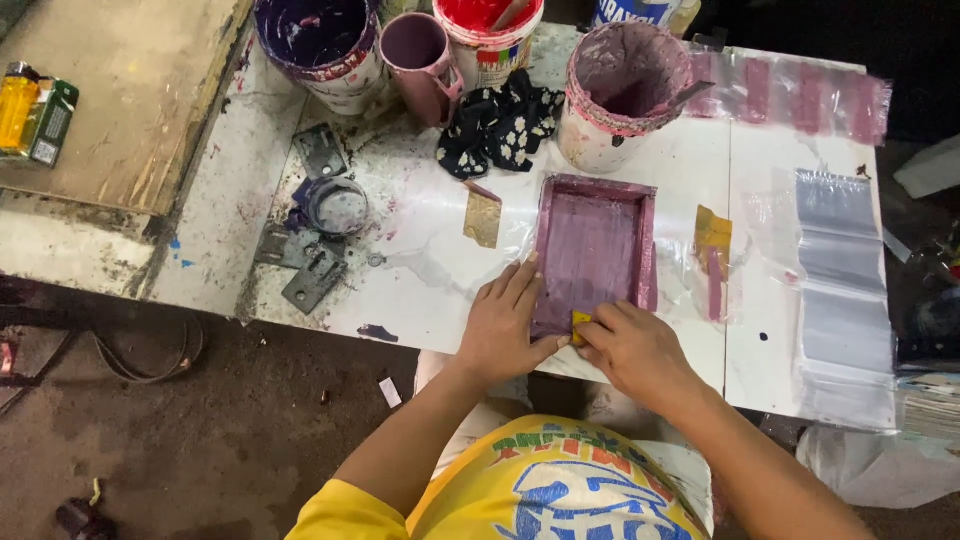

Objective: Applying ink to a screen printing frame using a sponge applicator

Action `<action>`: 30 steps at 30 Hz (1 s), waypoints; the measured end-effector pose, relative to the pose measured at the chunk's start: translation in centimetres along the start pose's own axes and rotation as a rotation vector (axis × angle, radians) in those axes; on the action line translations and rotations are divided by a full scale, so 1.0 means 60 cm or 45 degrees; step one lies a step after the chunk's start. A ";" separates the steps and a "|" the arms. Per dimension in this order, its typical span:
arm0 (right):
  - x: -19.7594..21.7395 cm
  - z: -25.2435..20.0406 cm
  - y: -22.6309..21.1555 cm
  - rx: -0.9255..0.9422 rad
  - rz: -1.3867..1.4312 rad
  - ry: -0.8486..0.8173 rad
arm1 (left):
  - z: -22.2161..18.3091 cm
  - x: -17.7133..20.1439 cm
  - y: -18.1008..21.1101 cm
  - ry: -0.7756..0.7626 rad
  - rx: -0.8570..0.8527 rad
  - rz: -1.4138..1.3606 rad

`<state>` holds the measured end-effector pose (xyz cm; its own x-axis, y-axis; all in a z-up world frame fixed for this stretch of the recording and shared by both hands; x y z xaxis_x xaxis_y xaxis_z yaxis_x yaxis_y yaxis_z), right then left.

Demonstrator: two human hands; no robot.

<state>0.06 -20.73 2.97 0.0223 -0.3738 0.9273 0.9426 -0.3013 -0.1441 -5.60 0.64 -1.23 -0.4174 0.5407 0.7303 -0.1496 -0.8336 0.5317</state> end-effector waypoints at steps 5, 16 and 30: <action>-0.013 -0.013 0.032 -0.065 0.006 -0.058 | -0.002 0.008 0.006 -0.029 0.024 -0.018; 0.033 0.051 0.084 -0.301 0.223 -0.287 | -0.003 -0.006 -0.007 -0.057 0.020 0.025; 0.006 0.044 0.080 -0.289 0.186 -0.310 | -0.002 -0.006 -0.007 -0.058 0.005 0.050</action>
<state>5.47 -19.99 3.50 0.2559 -0.2153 0.9424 0.8263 -0.4573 -0.3288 -5.48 0.78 -1.75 -0.3816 0.5125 0.7692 -0.1304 -0.8538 0.5041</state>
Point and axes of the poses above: each hand's wrist, its own z-axis towards the middle knuckle, its own x-axis out of the back of the hand, y = z × x, the point moved 1 cm from there along z, towards the middle knuckle, and after that the axes turned 9 degrees about x, right-handed, at the moved point
